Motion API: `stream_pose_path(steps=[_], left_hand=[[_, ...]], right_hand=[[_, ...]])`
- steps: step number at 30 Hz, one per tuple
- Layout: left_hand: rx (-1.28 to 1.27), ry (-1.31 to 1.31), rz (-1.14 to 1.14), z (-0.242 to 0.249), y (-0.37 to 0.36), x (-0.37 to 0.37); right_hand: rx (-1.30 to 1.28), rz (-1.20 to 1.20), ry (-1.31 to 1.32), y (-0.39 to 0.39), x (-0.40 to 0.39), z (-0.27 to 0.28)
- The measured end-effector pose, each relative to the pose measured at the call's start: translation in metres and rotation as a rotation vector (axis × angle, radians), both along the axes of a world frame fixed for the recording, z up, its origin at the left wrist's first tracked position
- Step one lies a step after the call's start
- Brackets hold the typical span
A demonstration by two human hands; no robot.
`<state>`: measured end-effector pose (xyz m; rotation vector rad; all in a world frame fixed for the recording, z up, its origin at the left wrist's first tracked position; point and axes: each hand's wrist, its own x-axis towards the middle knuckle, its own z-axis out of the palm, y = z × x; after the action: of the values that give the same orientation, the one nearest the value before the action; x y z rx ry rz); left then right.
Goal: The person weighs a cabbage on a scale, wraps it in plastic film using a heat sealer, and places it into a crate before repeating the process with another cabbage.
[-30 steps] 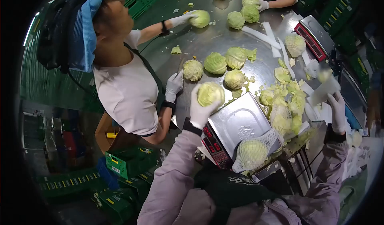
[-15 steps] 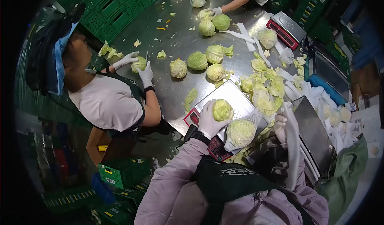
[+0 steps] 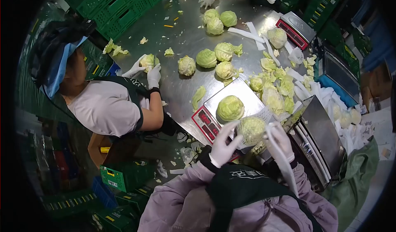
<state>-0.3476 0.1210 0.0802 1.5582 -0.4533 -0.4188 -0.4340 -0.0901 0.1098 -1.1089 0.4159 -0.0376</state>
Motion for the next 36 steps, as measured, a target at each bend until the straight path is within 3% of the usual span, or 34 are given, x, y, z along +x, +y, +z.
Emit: stream_pose_path(steps=[2, 4, 6, 7, 9, 10, 12, 13, 16, 18, 20, 21, 22, 24, 25, 26, 28, 29, 30, 32, 33, 34, 36], left_hand=[[-0.063, 0.004, -0.144, 0.026, -0.009, -0.015], [-0.207, 0.036, -0.179, 0.025, -0.016, -0.024], [-0.226, 0.118, -0.125, 0.025, -0.014, -0.025], [-0.127, 0.078, -0.138, 0.009, -0.011, -0.023], [-0.062, -0.073, -0.114, 0.000, -0.010, -0.022], [-0.064, -0.070, -0.112, -0.003, -0.009, -0.024], [-0.193, 0.440, -0.254, -0.004, -0.006, -0.026], [-0.195, 0.441, -0.251, -0.005, -0.005, -0.026], [-0.646, 1.172, -0.192, -0.003, -0.003, -0.018], [-0.716, 1.196, -0.181, -0.007, 0.001, -0.005], [-0.888, 1.240, -0.059, -0.003, 0.003, 0.013], [-1.132, 1.171, -0.276, -0.040, 0.008, 0.027], [-1.132, 1.141, -0.244, -0.038, 0.015, 0.036], [-0.975, 1.461, -0.080, -0.028, 0.015, 0.065], [-1.011, 1.329, -0.330, -0.023, 0.018, 0.066], [-0.922, 1.245, -0.362, -0.023, 0.018, 0.063], [-0.639, 1.124, -0.628, -0.043, 0.027, 0.060], [-0.606, 1.035, -0.571, -0.041, 0.029, 0.052], [-0.572, 0.953, -0.515, -0.025, 0.031, 0.043], [-0.587, 0.941, -0.449, -0.021, 0.037, 0.037], [-0.459, 0.703, -0.276, -0.041, 0.037, 0.036], [-0.330, 0.463, -0.109, -0.054, 0.035, 0.037], [-0.340, 0.410, 0.210, -0.064, 0.026, 0.045]], right_hand=[[-0.100, 0.014, -0.039, 0.031, 0.007, 0.009], [-0.587, -0.021, -0.256, 0.046, 0.010, 0.007], [-0.905, -0.148, -0.308, 0.048, 0.009, 0.009], [-0.909, -0.144, -0.308, 0.047, 0.008, 0.009], [-0.433, -0.237, -0.129, 0.043, 0.006, 0.006], [-0.435, -0.235, -0.127, 0.038, 0.004, 0.004], [-0.194, -0.109, 0.012, 0.026, 0.002, 0.004], [-0.195, -0.106, 0.013, 0.024, 0.000, 0.004], [-0.027, 0.365, 0.236, 0.023, 0.001, 0.013], [0.083, 0.705, 0.378, 0.022, 0.008, 0.015], [0.425, 0.775, -0.213, -0.015, 0.014, -0.055], [0.321, 0.578, -0.134, 0.006, 0.042, -0.023], [0.205, 0.364, -0.054, 0.025, 0.067, 0.017], [0.338, 0.294, -0.039, 0.025, 0.099, 0.003], [0.466, 0.196, -0.010, 0.016, 0.113, 0.000], [0.452, 0.216, -0.033, 0.007, 0.118, 0.004], [-0.699, 0.776, -0.269, -0.004, 0.116, 0.014], [0.151, 0.758, 0.101, 0.006, 0.119, 0.035], [0.142, 0.771, 0.109, 0.006, 0.122, 0.037], [-0.433, 0.982, 0.146, -0.001, 0.120, 0.036], [-0.638, 0.893, 0.178, -0.016, 0.126, 0.006], [-0.641, 0.892, 0.183, -0.020, 0.133, -0.015], [-1.182, 0.306, -0.004, -0.023, 0.145, -0.047]])
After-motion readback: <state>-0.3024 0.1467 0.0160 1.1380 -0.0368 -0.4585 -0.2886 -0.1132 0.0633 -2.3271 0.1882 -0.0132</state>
